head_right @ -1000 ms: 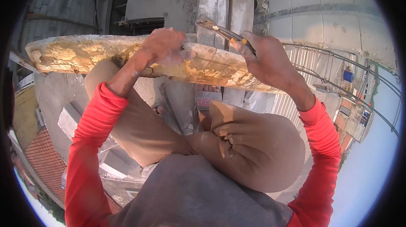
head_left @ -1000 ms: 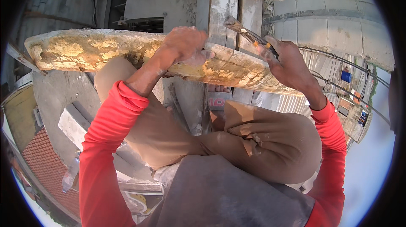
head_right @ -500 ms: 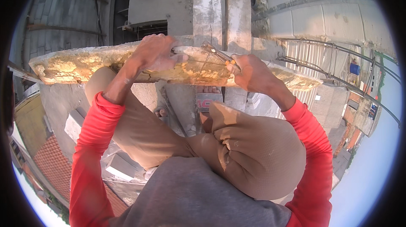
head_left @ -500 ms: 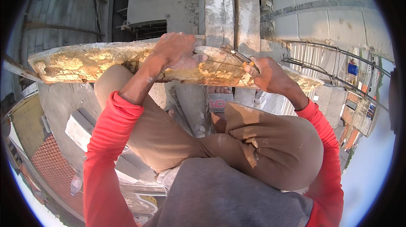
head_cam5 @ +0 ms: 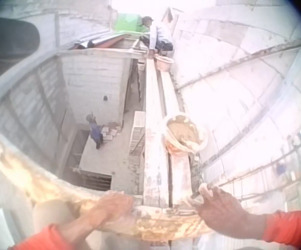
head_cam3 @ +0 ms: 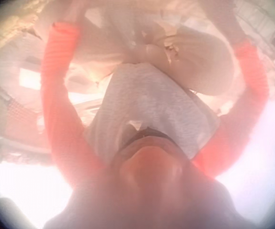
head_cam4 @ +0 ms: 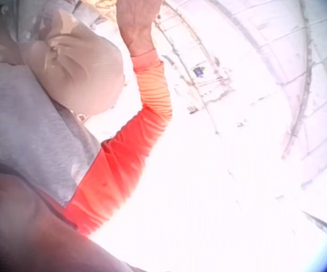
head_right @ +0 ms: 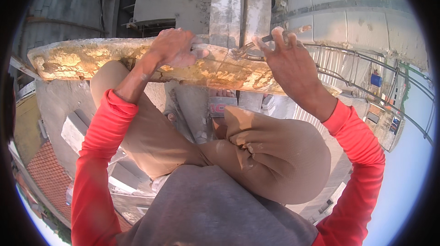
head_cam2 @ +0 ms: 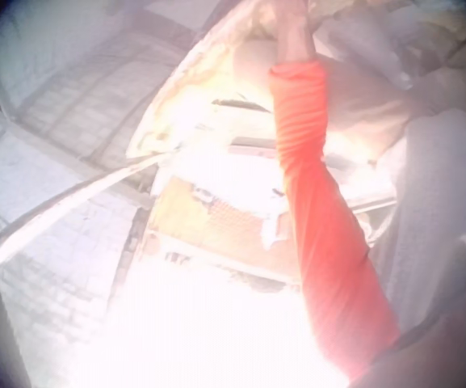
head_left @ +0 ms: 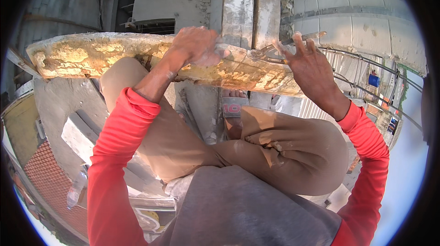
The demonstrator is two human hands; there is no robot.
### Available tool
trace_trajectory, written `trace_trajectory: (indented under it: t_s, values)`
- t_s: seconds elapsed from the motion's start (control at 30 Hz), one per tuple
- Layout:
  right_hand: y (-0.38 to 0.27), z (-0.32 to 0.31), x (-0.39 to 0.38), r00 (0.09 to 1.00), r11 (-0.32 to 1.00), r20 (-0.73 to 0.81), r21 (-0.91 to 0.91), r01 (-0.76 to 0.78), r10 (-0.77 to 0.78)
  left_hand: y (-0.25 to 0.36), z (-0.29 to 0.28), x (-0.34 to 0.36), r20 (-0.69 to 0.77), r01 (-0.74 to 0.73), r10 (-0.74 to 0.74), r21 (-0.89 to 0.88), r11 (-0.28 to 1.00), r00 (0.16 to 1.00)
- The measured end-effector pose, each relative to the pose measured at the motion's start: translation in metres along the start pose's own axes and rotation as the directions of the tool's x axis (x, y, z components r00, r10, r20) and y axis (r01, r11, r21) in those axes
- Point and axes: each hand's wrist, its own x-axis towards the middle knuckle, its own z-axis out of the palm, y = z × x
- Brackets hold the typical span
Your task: The person scrapes and cleans a long wooden beam using a metal tool and their hands, removing dried residue and debris. The beam is held across the lap while the person works on its surface.
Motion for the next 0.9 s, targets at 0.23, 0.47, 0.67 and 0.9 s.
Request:
trace_trajectory:
  t_s: [0.23,0.47,0.67,0.9]
  values:
    - [-0.01,-0.009,0.008,0.986,0.986,-0.156,-0.163,0.028,-0.054,-0.006,0.005,0.001,-0.035,-0.02,0.019,-0.013,1.0,0.999]
    - [-0.023,-0.025,0.008,0.975,0.959,-0.193,-0.277,0.056,-0.112,-0.008,0.006,0.003,-0.026,-0.033,0.032,-0.055,0.998,0.999]
    - [-0.033,-0.025,0.014,0.968,0.955,-0.222,-0.294,0.052,-0.121,-0.008,0.004,0.002,-0.008,-0.037,0.037,-0.03,0.999,0.999]
    - [-0.029,-0.047,0.027,0.916,0.786,-0.225,-0.602,0.136,-0.331,-0.004,-0.002,-0.001,-0.001,-0.015,0.015,-0.047,0.999,1.0]
